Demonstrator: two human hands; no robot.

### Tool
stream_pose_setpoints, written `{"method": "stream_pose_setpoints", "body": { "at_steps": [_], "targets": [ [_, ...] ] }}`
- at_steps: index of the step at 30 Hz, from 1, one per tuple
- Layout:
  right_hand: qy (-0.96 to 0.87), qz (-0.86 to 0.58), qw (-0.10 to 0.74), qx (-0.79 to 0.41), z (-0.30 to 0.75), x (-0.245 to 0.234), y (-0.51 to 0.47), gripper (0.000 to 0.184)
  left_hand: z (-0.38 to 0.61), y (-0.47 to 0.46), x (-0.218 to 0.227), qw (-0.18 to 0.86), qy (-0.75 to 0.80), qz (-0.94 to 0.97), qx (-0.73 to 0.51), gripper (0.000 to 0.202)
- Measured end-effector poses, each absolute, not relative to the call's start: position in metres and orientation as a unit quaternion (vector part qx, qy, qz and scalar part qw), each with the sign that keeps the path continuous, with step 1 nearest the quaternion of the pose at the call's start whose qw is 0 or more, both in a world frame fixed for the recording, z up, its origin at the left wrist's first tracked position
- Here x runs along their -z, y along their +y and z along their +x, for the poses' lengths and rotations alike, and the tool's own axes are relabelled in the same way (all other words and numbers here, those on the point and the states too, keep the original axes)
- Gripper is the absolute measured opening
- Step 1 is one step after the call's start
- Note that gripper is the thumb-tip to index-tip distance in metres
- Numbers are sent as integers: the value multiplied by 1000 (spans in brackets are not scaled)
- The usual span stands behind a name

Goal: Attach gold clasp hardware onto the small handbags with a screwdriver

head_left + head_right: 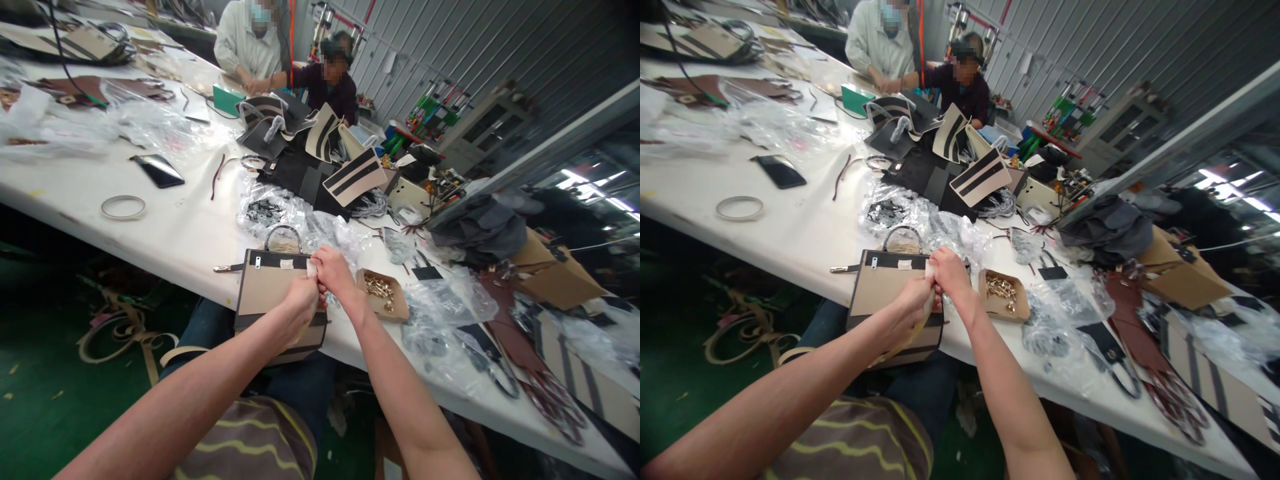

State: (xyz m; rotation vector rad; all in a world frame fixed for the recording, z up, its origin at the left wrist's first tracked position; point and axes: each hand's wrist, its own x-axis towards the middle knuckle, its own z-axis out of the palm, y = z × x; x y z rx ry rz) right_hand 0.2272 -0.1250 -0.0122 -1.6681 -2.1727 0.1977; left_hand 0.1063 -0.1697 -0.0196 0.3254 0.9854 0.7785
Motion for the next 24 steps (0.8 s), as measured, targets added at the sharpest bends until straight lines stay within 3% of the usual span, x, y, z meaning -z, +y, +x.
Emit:
{"method": "stream_pose_setpoints", "body": {
  "at_steps": [7,13,24],
  "targets": [
    [-761,-613,192,-91,222,7,-121,23,106,-166,18,806,450,148,-355,42],
    [-736,-612,277,-90,229,5,-135,22,102,-164,13,812,448,145,-345,37],
    [-819,-543,130,-132,235,-6,-119,24,96,-176,17,850,413,156,-289,32]
  ]
}}
